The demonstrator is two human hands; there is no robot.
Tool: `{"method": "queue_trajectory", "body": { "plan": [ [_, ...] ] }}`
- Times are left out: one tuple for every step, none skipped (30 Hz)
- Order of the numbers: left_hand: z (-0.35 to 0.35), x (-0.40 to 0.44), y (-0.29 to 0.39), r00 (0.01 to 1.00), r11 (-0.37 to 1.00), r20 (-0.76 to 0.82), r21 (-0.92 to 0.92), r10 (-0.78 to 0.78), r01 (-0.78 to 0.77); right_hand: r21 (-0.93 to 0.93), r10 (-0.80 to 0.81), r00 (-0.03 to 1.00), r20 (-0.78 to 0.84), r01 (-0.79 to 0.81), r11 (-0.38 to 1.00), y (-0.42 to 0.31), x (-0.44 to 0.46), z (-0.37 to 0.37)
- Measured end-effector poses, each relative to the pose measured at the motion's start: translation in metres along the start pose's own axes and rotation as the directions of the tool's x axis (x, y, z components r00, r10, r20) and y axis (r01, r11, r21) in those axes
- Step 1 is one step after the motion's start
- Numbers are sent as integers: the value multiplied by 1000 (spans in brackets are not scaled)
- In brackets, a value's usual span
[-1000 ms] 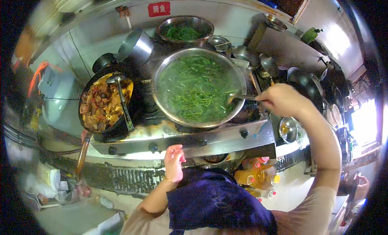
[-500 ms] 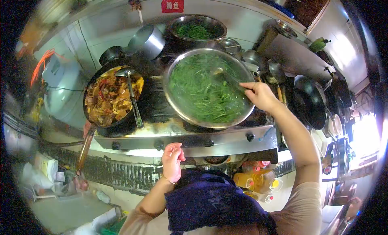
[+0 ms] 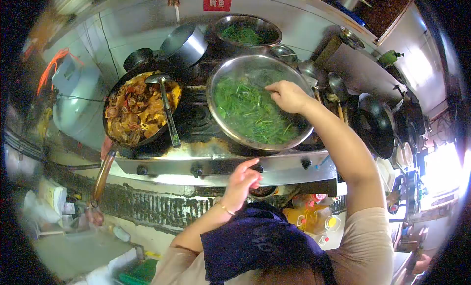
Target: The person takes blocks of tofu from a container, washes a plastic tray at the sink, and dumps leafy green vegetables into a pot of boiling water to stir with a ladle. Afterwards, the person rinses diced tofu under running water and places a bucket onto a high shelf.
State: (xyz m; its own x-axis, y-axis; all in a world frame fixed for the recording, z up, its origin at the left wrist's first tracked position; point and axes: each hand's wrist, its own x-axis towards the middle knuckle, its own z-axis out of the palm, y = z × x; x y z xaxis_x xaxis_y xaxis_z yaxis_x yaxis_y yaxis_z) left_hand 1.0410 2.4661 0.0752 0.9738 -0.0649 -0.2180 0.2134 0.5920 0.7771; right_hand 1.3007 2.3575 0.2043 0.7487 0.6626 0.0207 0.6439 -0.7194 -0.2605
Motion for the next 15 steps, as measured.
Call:
{"method": "queue_trajectory", "body": {
  "plan": [
    [11,6,-3,1000,1000,21,-17,-5,5,-8,-19,999,50,19,1000,-4,-4,-5],
    [23,12,-5,999,999,44,-31,-11,13,-13,-34,995,97,36,999,-7,-9,-10],
    [33,17,-6,997,999,70,-42,-17,20,-18,-48,989,140,51,999,-8,-14,-16],
    [41,21,-7,997,997,60,-60,-44,48,-24,-55,986,157,60,998,-9,-21,-23],
    [48,23,-7,998,997,47,-70,-34,37,-30,-62,983,173,68,997,-9,-29,-31],
    [54,25,-7,999,997,34,-78,-27,29,-34,-66,980,188,74,997,-6,-37,-37],
    [59,25,-7,1000,996,22,-87,-22,24,-23,-62,981,181,67,997,-2,-45,-43],
    [61,25,-8,998,999,61,-33,-28,30,-10,-58,983,175,61,998,4,-54,-49],
    [59,24,-7,994,999,100,22,-35,33,3,-55,984,168,55,998,11,-63,-53],
    [57,24,-7,990,996,136,78,-44,33,30,-51,988,147,47,998,20,-71,-56],
    [55,22,-8,982,983,188,176,13,-47,17,-9,992,126,7,1000,24,-78,-61],
    [55,17,-5,968,954,241,269,63,-129,8,31,994,106,-32,999,25,-85,-67],
    [55,12,1,949,911,296,354,105,-211,2,68,994,88,-69,998,28,-92,-69],
    [55,6,9,949,878,263,395,173,-270,-10,57,998,5,-57,998,37,-97,-68],
    [54,2,26,925,786,262,492,276,-375,19,75,995,-63,-74,997,46,-102,-67]
  ]
}}
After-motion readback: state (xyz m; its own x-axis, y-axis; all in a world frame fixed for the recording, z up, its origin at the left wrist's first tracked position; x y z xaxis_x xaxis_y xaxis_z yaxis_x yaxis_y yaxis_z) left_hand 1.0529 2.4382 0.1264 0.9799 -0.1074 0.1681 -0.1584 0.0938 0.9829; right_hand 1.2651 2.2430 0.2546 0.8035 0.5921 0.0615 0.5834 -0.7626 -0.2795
